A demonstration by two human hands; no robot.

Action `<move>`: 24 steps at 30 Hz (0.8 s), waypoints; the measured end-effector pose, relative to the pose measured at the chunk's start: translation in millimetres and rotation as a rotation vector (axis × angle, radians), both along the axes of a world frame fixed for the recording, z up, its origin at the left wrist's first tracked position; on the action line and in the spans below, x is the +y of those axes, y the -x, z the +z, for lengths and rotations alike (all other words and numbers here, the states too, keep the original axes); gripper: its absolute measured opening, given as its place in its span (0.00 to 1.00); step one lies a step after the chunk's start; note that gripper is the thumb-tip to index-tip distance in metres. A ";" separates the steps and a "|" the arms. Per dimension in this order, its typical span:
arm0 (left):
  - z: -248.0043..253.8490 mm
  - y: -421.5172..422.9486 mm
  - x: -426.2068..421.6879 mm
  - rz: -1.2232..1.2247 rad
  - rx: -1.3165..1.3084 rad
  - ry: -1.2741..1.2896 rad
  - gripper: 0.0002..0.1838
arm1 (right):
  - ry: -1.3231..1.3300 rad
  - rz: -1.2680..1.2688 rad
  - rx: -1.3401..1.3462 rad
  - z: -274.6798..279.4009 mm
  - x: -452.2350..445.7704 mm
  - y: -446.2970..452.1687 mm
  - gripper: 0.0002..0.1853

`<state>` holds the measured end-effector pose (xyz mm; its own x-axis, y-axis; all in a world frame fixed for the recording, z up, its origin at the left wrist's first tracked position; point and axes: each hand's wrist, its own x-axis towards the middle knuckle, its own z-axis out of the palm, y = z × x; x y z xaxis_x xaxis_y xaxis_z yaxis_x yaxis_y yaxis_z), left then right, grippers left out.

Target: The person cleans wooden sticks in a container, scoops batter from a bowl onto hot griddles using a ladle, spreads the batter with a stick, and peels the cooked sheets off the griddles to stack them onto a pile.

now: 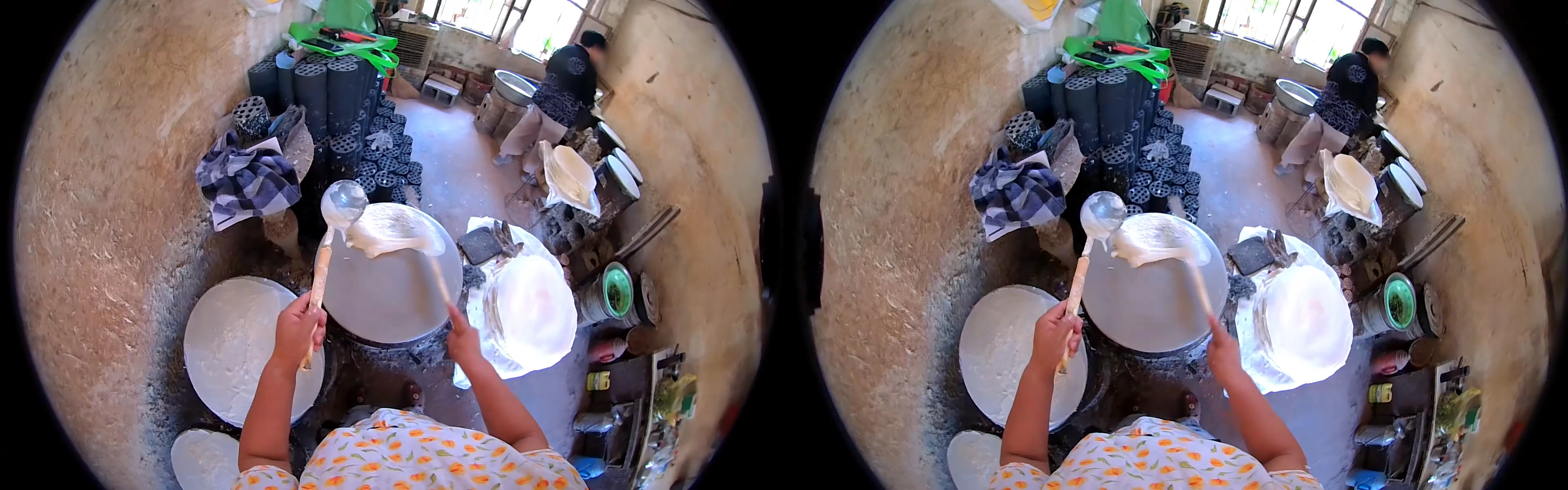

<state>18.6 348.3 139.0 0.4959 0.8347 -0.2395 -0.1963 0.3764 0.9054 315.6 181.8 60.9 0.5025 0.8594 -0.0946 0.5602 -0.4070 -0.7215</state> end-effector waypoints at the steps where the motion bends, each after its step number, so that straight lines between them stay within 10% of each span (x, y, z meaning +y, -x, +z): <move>1: -0.1 3.4 1.7 -0.018 -0.036 0.074 0.17 | -0.229 -0.081 -0.077 -5.0 2.5 -6.8 0.33; 5: 6.6 10.0 -0.2 -0.044 -0.766 0.312 0.19 | 0.089 0.073 0.119 17.6 40.1 7.5 0.37; 12: 10.1 4.3 -9.2 0.064 -0.152 0.037 0.19 | 0.016 0.345 0.086 12.2 -17.0 25.7 0.36; 18: 12.3 -8.7 -24.3 0.094 -0.087 0.019 0.18 | 0.050 0.057 0.023 11.7 30.8 -26.9 0.34; 24: 13.2 5.6 -34.9 0.118 -0.032 0.031 0.18 | 0.273 0.370 0.231 41.3 26.8 -24.0 0.36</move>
<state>13.0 313.5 152.2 0.4029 0.8800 -0.2518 -0.2692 0.3768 0.8863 339.7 208.6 102.2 0.1092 0.9040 -0.4134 0.5407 -0.4030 -0.7384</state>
